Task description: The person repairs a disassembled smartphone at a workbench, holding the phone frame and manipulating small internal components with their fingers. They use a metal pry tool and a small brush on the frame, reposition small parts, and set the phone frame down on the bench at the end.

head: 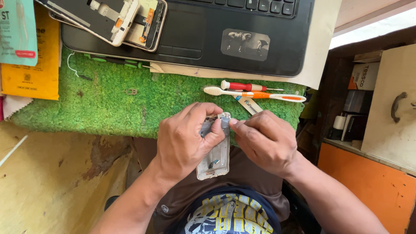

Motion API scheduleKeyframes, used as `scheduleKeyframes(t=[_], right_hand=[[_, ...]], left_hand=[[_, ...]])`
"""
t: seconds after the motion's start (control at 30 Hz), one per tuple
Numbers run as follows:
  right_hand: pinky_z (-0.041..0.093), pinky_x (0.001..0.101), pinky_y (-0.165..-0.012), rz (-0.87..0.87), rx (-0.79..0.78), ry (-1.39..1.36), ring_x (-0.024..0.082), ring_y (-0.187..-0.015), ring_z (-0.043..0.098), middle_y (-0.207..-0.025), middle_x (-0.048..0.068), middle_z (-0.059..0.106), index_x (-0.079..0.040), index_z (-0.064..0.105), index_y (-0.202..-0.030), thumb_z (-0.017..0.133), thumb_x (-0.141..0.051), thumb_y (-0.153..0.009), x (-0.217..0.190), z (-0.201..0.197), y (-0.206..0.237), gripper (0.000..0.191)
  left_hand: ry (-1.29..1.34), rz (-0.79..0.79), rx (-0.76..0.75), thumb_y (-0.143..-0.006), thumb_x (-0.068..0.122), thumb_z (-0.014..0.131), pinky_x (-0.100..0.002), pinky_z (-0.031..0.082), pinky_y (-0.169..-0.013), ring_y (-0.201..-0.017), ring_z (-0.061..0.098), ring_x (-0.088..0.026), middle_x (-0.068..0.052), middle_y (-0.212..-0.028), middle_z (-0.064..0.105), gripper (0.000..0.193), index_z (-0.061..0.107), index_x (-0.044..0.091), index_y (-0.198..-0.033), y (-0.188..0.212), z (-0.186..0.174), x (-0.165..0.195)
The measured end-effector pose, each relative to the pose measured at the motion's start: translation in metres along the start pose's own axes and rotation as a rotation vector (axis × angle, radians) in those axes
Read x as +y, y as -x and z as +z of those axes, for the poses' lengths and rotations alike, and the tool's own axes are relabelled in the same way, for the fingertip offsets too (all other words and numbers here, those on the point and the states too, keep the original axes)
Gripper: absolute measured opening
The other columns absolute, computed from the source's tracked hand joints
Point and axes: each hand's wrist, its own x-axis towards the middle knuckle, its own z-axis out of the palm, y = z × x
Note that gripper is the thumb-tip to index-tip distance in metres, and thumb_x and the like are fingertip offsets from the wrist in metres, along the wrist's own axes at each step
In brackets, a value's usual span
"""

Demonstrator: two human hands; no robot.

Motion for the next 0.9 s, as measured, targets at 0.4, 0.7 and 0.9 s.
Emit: scheduleKeyframes(t=[0.4,0.7,0.9], right_hand=[[0.051,0.0336,-0.059,0.006,0.013,0.043,0.021,-0.071,0.065,-0.083,0.007,0.059,0.002,0.073,-0.108,0.082,0.009,-0.078,0.0001,0.0032,0.0026,0.033],[0.050,0.0338,-0.057,0.027,0.010,0.007,0.021,-0.069,0.064,-0.080,0.007,0.059,0.001,0.072,-0.104,0.084,0.005,-0.078,-0.0012,-0.0002,0.0041,0.028],[0.050,0.0342,-0.058,0.048,-0.011,0.006,0.021,-0.070,0.064,-0.081,0.007,0.059,0.001,0.073,-0.105,0.082,0.006,-0.077,0.0002,0.0010,0.0028,0.029]], left_hand=[[-0.008,0.001,0.002,-0.091,0.015,0.076,-0.036,0.056,-0.062,-0.076,0.073,-0.027,-0.008,-0.096,0.074,0.018,0.067,0.008,-0.105,0.0003,0.0007,-0.0009],[-0.005,0.004,0.012,-0.091,0.015,0.076,-0.035,0.056,-0.062,-0.076,0.073,-0.027,-0.008,-0.096,0.074,0.018,0.067,0.008,-0.105,0.0008,0.0004,0.0019],[-0.008,-0.003,0.012,-0.091,0.015,0.077,-0.036,0.056,-0.061,-0.075,0.073,-0.027,-0.008,-0.095,0.073,0.019,0.067,0.008,-0.105,0.0005,0.0008,0.0014]])
